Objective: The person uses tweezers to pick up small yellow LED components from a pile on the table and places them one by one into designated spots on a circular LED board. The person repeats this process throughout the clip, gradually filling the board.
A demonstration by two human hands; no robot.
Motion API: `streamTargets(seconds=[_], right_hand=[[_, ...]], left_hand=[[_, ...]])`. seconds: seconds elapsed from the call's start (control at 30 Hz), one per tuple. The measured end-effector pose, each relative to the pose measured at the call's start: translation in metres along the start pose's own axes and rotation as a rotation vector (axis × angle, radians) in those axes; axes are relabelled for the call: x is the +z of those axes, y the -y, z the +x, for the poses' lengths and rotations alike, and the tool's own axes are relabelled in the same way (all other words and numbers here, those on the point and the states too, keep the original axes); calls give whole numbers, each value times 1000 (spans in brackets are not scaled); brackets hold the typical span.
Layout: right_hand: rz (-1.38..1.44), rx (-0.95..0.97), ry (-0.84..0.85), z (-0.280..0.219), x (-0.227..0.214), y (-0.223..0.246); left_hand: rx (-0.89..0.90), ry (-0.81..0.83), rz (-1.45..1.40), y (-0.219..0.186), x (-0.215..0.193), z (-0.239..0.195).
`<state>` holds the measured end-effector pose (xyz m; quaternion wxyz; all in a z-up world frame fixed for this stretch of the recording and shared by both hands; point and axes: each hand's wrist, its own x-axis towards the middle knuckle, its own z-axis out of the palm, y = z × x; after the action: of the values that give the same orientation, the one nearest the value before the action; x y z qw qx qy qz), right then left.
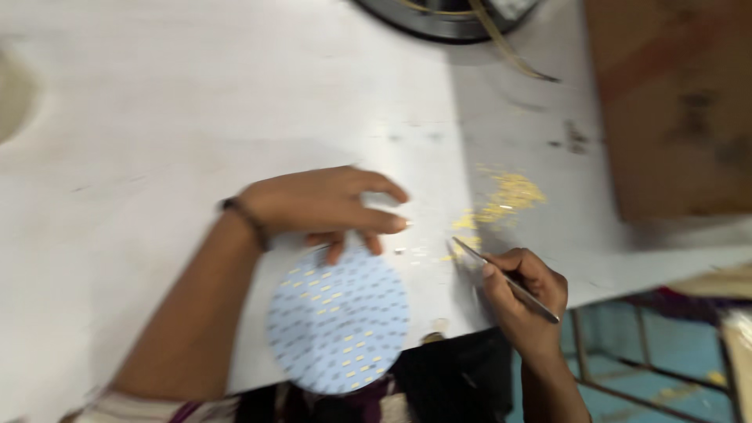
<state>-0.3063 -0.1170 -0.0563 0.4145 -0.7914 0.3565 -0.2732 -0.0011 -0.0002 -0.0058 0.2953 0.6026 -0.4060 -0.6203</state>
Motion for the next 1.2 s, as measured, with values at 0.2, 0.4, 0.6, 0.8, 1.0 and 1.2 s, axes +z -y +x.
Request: streamTargets(seconds=[0.2, 0.4, 0.6, 0.8, 1.0, 1.2], right_hand=[[-32, -2, -10, 3, -41, -28], [-97, -77, 127, 13, -30, -15], [-163, -147, 146, 18, -26, -4], [-192, -118, 157, 17, -28, -4], [-135, -95, 171, 17, -31, -5], [-164, -134, 167, 16, -28, -4]], left_hand=[[-58, 18, 56, -5, -1, 4], [-94, 13, 21, -9, 1, 3], [-143, -17, 52, -9, 1, 5], [-129, -16, 58, -11, 2, 3], [-114, -2, 61, -13, 2, 2], [-73, 2, 92, -6, 0, 5]])
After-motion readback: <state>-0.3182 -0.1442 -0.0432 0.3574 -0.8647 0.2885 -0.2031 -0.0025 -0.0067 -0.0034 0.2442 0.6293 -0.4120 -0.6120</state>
